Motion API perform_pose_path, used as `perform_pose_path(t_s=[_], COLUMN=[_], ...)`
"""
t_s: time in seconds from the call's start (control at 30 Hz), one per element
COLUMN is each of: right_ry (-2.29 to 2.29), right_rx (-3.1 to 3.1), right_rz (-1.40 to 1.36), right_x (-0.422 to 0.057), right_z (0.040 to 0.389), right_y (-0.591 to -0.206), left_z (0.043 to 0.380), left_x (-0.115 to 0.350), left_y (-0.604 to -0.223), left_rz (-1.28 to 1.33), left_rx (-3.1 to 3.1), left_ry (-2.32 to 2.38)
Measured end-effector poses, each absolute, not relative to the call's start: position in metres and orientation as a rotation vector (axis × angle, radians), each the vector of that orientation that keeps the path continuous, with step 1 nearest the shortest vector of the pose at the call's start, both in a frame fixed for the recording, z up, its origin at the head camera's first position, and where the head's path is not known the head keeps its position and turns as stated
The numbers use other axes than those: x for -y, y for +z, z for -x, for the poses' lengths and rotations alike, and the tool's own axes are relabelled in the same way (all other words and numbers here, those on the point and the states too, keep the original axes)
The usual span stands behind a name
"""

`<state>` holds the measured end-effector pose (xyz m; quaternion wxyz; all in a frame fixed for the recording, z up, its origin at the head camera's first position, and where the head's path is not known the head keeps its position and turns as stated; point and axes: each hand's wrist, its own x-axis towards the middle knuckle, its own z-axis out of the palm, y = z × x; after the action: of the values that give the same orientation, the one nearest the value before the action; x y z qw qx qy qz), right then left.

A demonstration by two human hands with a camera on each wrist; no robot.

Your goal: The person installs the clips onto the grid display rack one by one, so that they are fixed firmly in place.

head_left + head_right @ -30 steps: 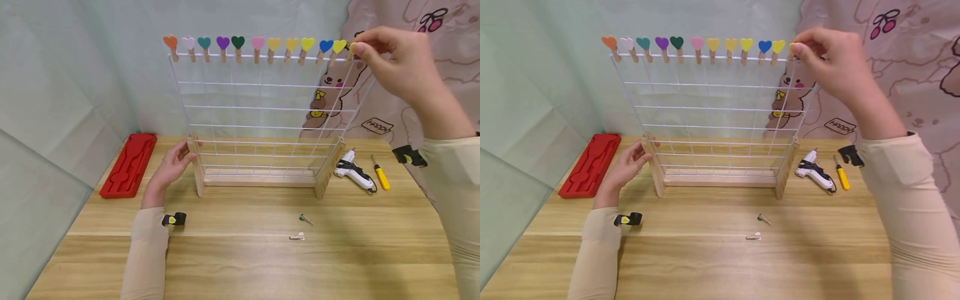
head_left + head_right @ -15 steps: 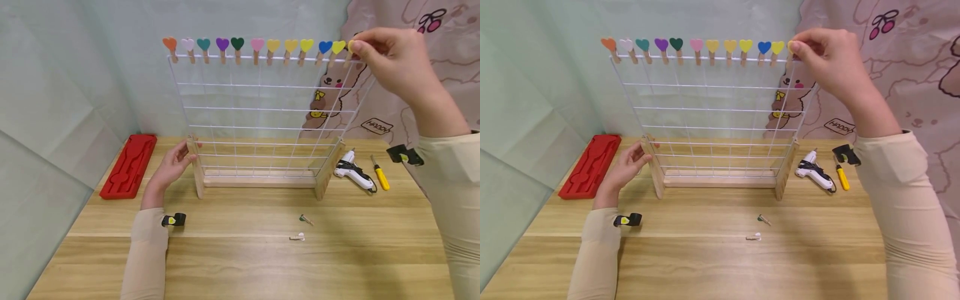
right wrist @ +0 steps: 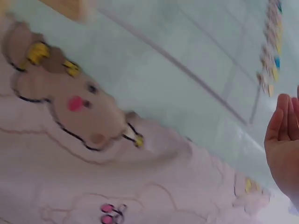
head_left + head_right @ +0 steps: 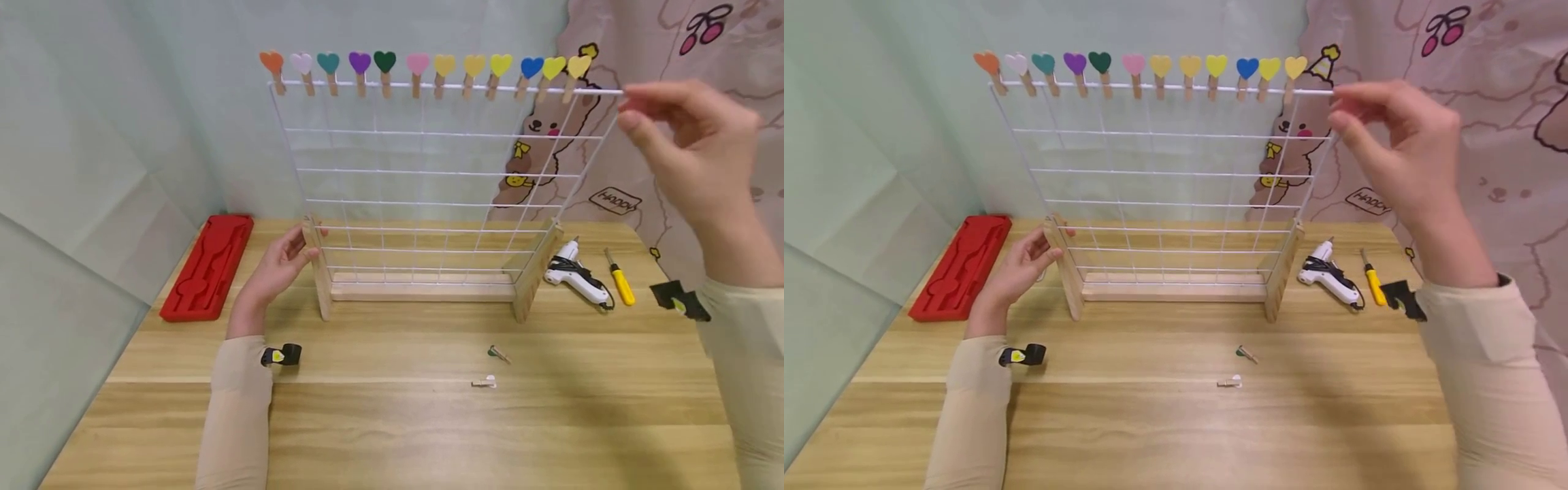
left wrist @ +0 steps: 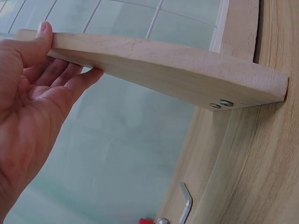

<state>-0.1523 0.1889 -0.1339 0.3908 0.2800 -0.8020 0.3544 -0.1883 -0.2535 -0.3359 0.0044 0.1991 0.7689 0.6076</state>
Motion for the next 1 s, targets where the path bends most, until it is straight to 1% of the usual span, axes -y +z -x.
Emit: perform_pose_path(t_s=[0.1,0.27,0.4,0.5,0.73,1.0], right_ry=[0.843,0.774,0.771,0.747,0.613,0.662], right_rx=[2.105,2.277,2.502,2.683,2.998,2.903], right_rz=[-0.875,-1.08,-1.113,-1.135,-1.137,-1.198], right_x=[-0.191,-0.189,-0.185,-0.184,-0.184,-0.18], right_z=[0.142,0.135,0.127,0.12,0.106,0.102], right_y=[-0.167,-0.239,-0.295,-0.326,-0.368,-0.386], left_z=[0.194,0.199,0.2,0.2,0.201,0.199], left_x=[0.257,0.261,0.261,0.261,0.258,0.257], left_y=[-0.341,-0.346,-0.347,-0.347,-0.348,-0.349], left_rz=[-0.621,-0.621,-0.633,-0.652,-0.679,-0.626], left_rx=[-2.406,-2.418,-2.416,-2.404,-2.381,-2.39], left_ry=[1.91,1.912,1.913,1.918,1.938,1.923])
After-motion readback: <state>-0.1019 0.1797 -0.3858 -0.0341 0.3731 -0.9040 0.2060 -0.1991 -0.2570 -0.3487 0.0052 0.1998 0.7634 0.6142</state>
